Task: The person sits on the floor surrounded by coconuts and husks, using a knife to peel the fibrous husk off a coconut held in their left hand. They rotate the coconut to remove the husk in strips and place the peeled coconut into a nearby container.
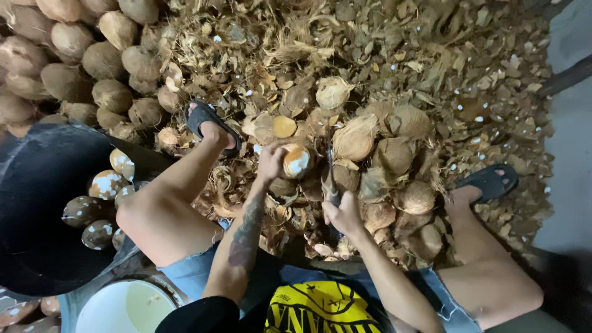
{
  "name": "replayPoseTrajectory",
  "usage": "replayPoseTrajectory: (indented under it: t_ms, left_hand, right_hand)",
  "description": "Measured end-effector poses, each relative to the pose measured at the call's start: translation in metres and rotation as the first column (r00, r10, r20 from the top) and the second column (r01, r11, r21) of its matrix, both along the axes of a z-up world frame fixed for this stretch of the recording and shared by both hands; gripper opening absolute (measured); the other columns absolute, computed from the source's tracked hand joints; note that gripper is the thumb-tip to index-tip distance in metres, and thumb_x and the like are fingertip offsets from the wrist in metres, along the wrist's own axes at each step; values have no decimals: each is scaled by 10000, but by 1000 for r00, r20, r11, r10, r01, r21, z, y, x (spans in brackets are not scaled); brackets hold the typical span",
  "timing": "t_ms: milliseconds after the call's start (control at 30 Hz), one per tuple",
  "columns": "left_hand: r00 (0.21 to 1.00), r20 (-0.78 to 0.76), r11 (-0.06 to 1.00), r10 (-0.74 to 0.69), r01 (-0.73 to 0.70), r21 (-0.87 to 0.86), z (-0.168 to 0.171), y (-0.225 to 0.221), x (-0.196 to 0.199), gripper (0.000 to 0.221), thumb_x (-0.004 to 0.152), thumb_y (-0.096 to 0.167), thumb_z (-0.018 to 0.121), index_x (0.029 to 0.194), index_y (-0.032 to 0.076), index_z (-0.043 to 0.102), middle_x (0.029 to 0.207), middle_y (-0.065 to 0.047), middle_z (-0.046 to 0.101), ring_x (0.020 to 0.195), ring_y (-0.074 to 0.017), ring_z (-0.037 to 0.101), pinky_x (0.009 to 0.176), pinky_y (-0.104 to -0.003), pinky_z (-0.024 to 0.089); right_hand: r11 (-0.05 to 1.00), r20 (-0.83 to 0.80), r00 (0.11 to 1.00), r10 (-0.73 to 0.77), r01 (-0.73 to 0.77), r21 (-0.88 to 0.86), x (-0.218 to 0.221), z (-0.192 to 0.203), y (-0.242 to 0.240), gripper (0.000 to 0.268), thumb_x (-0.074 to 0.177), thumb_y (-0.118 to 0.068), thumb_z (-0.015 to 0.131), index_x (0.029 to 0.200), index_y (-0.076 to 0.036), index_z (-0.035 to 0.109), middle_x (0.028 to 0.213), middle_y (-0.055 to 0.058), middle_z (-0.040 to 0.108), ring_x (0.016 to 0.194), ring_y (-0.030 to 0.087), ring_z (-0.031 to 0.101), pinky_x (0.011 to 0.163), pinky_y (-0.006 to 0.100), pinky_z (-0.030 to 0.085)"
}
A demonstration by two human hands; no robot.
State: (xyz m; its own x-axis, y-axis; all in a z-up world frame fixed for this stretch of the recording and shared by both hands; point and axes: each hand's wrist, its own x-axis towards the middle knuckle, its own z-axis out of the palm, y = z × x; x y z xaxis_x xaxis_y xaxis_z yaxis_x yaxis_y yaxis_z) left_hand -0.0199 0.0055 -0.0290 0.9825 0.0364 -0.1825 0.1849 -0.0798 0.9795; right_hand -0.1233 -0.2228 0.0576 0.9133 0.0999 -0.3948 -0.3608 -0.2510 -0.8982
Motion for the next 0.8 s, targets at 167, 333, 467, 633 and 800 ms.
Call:
replayPoseTrajectory:
  t_ms: [167,333,467,633,800]
  left_hand:
    - [948,-175,873,266,-159,462,7,-13,-11,557,1026,596,585,1130,101,817,1049,-283,774,1135,-489,706,992,-616,524]
    - [891,-289,887,350,-215,409,10,5,10,558,1031,607,563,1170,127,812,1143,-246,768,1241,-466,653,1082,-585,493]
    - [891,-342,911,297,-157,381,21,7,10,491,1055,582,529,1219,216,812,1236,-204,756,1320,-434,611,1140,-563,463]
    - [913,-331,953,240,-286,-97,27,-12,-2,625,1101,497,507,1510,26,536,1581,-377,428,1529,-508,346,1280,-597,246]
    - [926,-186,901,328,-366,-234,30,-13,9,283,1068,230,658,1157,-32,716,1288,-275,694,1376,-378,549,1215,-541,368]
  right_hand:
    - [992,203,977,-61,37,117,5,28,2,278,741,-7,580,471,-58,625,346,78,550,317,177,557,465,259,472]
    - [947,105,961,-257,228,228,37,-4,41,256,915,-22,665,1150,72,700,731,165,663,366,195,601,441,305,488]
    - [882,-277,889,-365,425,202,71,-32,69,617,909,-341,836,1132,155,543,468,161,557,325,275,564,316,409,447]
    - [888,-204,915,-348,392,240,72,-38,74,546,906,-201,821,1329,82,623,442,190,552,316,285,571,307,371,439]
    - [968,-73,975,-208,216,128,68,-53,59,540,867,-150,844,1338,35,659,449,209,594,312,275,590,312,372,478]
